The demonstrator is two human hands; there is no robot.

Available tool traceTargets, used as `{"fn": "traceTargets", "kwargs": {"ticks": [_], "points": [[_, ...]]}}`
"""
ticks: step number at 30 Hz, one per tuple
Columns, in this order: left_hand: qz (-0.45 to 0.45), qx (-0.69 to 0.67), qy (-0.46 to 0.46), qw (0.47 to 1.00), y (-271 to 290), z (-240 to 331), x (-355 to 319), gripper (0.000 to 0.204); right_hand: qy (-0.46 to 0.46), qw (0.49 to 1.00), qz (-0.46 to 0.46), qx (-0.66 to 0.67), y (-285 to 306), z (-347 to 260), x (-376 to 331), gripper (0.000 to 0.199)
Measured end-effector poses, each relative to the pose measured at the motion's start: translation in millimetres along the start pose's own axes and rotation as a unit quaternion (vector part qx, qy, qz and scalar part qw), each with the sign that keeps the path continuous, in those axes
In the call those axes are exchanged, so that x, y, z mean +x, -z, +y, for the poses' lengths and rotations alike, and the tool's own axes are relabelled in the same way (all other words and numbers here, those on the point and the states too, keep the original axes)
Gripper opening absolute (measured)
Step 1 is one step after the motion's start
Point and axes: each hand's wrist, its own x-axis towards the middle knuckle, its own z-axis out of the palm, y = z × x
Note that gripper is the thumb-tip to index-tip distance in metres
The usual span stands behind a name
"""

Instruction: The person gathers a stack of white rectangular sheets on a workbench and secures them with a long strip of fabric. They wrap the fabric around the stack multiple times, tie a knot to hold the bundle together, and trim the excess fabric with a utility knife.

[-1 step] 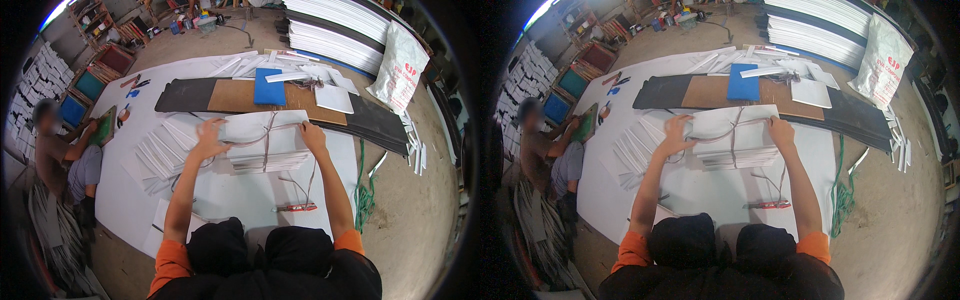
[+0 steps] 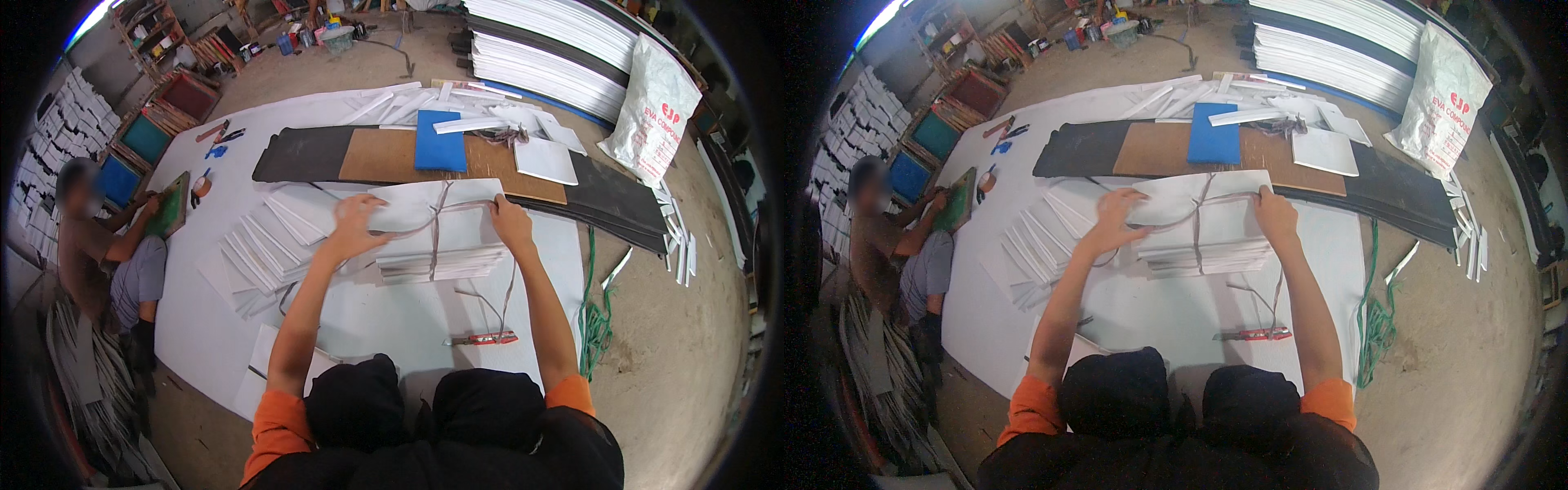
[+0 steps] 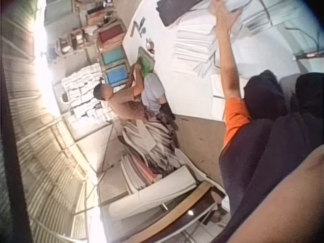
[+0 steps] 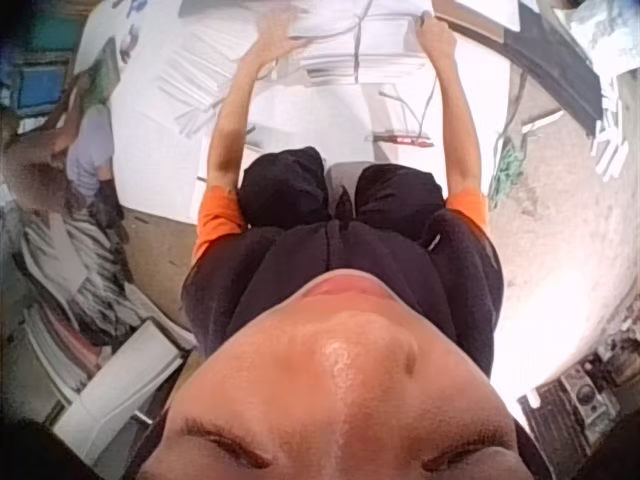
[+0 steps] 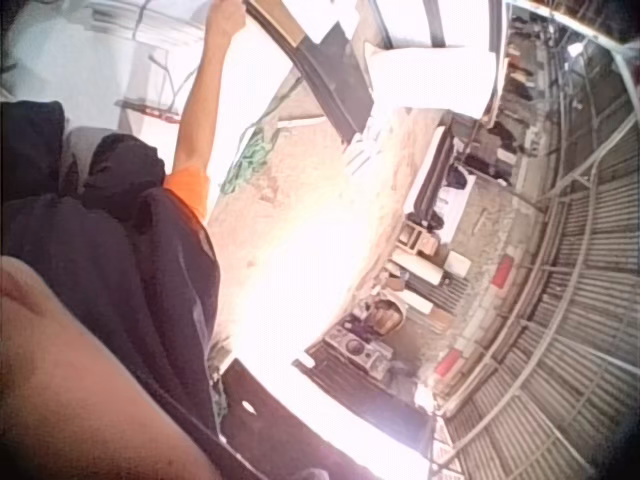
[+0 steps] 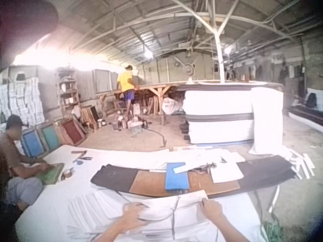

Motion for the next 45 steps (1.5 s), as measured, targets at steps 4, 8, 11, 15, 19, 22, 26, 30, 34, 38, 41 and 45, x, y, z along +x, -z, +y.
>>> {"fn": "traceTargets", "kwargs": {"ticks": [4,8,11,15,19,22,26,30,34,38,41,45], "points": [[-0.134,-0.026,-0.009,0.991,-22,33,24,0.041,0.134,0.988,0.072,-0.021,-16,-4,5,0.029],[-0.112,-0.078,-0.008,0.991,-44,43,37,0.033,0.128,0.962,-0.064,0.231,-25,-19,36,0.028],[-0.101,-0.171,0.055,0.979,-54,54,44,0.032,0.038,0.877,-0.149,0.455,-29,-37,54,0.030],[-0.154,-0.221,0.139,0.953,-55,68,48,0.030,0.019,0.808,-0.184,0.559,-24,-67,51,0.030],[-0.139,-0.333,0.176,0.916,-60,77,56,0.027,0.115,0.852,-0.122,0.496,-31,-72,58,0.023],[-0.152,-0.418,0.213,0.870,-53,83,55,0.027,0.146,0.870,-0.086,0.462,-34,-68,59,0.018],[-0.140,-0.477,0.188,0.847,-61,73,50,0.030,0.128,0.846,-0.115,0.504,-37,-68,52,0.020],[-0.140,-0.559,0.212,0.789,-70,56,48,0.030,0.069,0.813,-0.163,0.555,-39,-61,43,0.031],[-0.106,-0.575,0.232,0.777,-66,46,41,0.026,0.099,0.776,-0.218,0.584,-36,-44,18,0.053],[-0.081,-0.573,0.250,0.777,-63,50,36,0.025,0.147,0.807,-0.261,0.509,-21,-40,1,0.061],[-0.068,-0.532,0.250,0.806,-61,49,37,0.027,0.209,0.848,-0.254,0.416,-25,-39,-4,0.064],[-0.063,-0.516,0.231,0.823,-60,46,37,0.031,0.190,0.833,-0.276,0.439,-21,-43,-7,0.061]]}}
